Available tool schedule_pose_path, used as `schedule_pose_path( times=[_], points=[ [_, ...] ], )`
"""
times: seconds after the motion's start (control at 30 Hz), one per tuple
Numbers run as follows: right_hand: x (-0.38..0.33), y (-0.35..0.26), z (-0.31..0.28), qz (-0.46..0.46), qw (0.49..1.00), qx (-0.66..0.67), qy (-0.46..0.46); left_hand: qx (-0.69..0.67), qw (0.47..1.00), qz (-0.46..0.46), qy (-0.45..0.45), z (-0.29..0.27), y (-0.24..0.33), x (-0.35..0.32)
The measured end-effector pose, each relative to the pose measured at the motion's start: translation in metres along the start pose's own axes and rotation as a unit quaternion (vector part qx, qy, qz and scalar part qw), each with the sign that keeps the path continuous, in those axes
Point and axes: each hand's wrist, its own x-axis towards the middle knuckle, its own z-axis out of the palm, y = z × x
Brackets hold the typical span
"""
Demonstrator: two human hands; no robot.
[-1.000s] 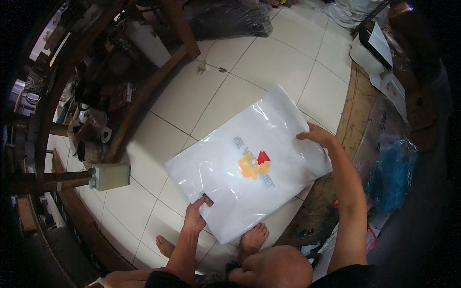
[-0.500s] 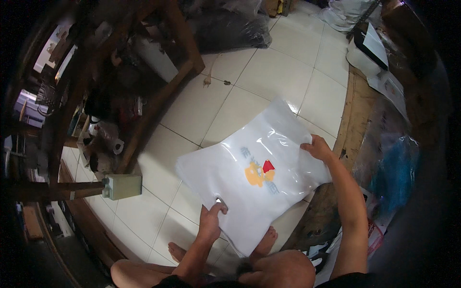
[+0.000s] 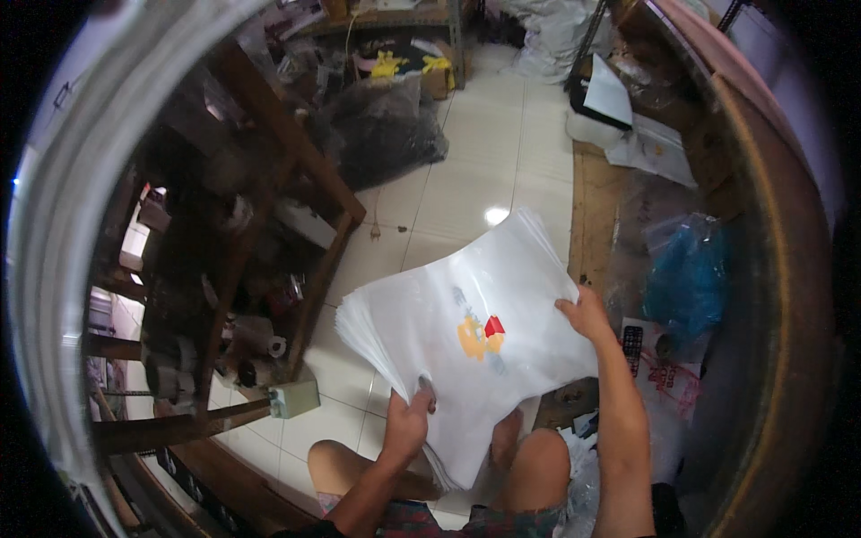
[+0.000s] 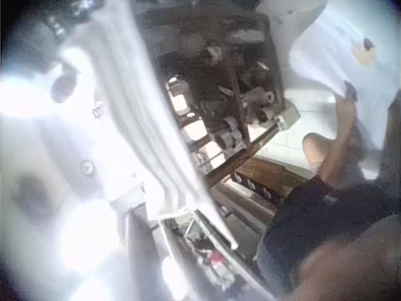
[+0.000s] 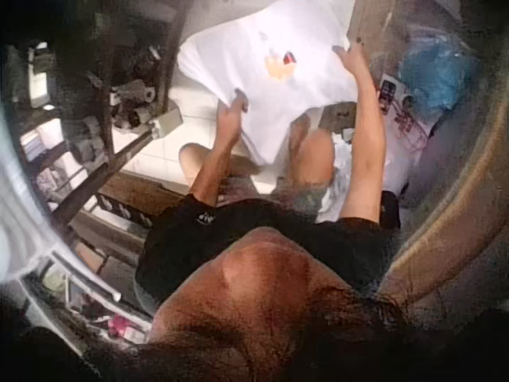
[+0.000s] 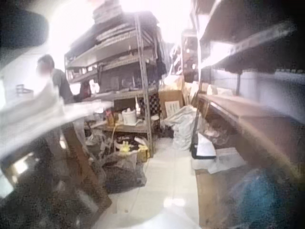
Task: The person sits on the floor and repeatedly unfolds, smooths, and refolds white plastic shopping bags with a logo. They handle the bags one at a time, aligning edges and pressing them flat before stacking them on a nearby table.
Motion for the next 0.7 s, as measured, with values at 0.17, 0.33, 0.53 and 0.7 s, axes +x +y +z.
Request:
schedule_pose_path(
  times=[0.17, 0.33, 0.53, 0.7],
  points=[
    [-0.072, -0.084, -0.066, 0.025, 0.996, 0.001, 0.084, 0.08, 0.996, 0.036, -0.008, 0.02, 0.093, -0.042],
    [-0.123, -0.145, -0.124, 0.026, 0.99, -0.061, 0.124, 0.166, 0.98, 0.068, -0.08, 0.032, 0.169, -0.076],
    [-0.181, -0.232, -0.194, 0.062, 0.986, -0.075, 0.133, 0.179, 0.971, 0.029, -0.155, 0.04, 0.275, -0.134],
    [-0.206, -0.289, -0.246, -0.016, 0.983, -0.07, 0.169, 0.191, 0.966, 0.124, -0.125, 0.038, 0.339, -0.172]
  ],
)
